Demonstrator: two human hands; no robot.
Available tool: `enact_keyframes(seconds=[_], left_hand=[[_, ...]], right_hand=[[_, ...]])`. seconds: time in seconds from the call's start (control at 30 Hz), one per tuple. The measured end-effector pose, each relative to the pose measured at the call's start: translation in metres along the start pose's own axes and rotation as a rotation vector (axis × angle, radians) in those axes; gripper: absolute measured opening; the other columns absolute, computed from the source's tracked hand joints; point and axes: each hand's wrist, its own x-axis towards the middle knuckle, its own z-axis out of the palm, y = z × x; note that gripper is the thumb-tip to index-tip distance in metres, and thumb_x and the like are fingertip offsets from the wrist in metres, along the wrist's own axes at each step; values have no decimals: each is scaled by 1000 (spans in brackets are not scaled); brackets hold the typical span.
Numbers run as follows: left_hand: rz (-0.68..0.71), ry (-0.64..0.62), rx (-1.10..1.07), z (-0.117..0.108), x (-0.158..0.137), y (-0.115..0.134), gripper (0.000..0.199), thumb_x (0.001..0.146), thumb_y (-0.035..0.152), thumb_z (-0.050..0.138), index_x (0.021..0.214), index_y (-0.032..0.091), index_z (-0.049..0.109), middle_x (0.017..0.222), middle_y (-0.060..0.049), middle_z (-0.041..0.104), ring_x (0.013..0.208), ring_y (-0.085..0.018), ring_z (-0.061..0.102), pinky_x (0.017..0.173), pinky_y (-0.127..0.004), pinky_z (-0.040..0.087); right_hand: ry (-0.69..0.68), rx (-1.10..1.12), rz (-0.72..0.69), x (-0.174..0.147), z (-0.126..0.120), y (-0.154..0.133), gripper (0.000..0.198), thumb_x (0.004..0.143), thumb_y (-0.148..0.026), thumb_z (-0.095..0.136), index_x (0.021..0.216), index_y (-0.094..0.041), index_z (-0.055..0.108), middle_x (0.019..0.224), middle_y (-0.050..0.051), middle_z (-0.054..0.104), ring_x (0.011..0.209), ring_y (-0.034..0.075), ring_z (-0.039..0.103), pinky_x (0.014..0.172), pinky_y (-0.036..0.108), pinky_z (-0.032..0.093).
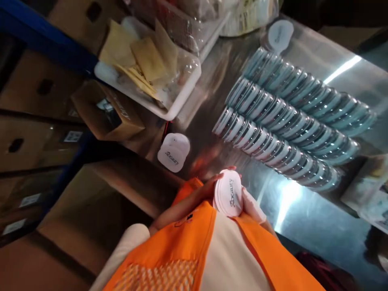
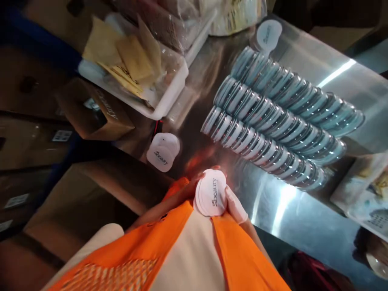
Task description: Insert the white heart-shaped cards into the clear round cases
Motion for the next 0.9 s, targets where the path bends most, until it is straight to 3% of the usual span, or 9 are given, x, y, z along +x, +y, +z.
enact_keyframes(seconds=[0.13,0.3,0.4,0.53,0.73,0.9], left_hand=[[-65,43,58,16,-15,-2,73,88,57,41,149,18,52,138,-13,66,137,-37,55,117,-55,40],[-53,-189,192,38,-27,18,75,79,44,64,149,21,54,144,-10,63,142,-37,51,117,-53,40],[-78,-237,263,44,-41,32,70,79,44,73,144,23,60,142,-10,65,139,-39,53,113,-52,45],[-72,-176,160,42,-62,30,64,86,46,71,144,20,59,143,-13,64,137,-39,55,113,-51,46],[90,-24,-69,38,-76,-6,57,83,31,75,137,19,61,142,-14,64,129,-32,62,109,-45,48],[133,128,27,46,-63,-28,55,87,50,73,129,15,68,124,-14,73,112,-29,70,100,-39,51]], right_hand=[[111,68,-50,-18,-9,1,50,86,-71,62,116,-31,71,115,3,75,116,27,67,100,44,56],[130,45,-200,-34,-29,-12,37,76,-46,84,105,-28,70,102,-1,74,97,21,69,90,34,57],[138,44,-212,-47,-42,-11,35,72,-42,87,98,-25,70,95,-1,74,84,18,68,78,29,57],[178,75,-238,-64,-58,-1,32,71,-41,87,92,-25,69,91,-2,74,80,17,68,73,28,56],[231,205,-239,-77,-68,18,31,76,-42,82,100,-28,68,100,-3,74,87,18,69,77,30,58],[156,58,-283,-73,-63,9,34,76,-45,83,101,-28,68,103,-2,73,93,18,67,82,30,56]])
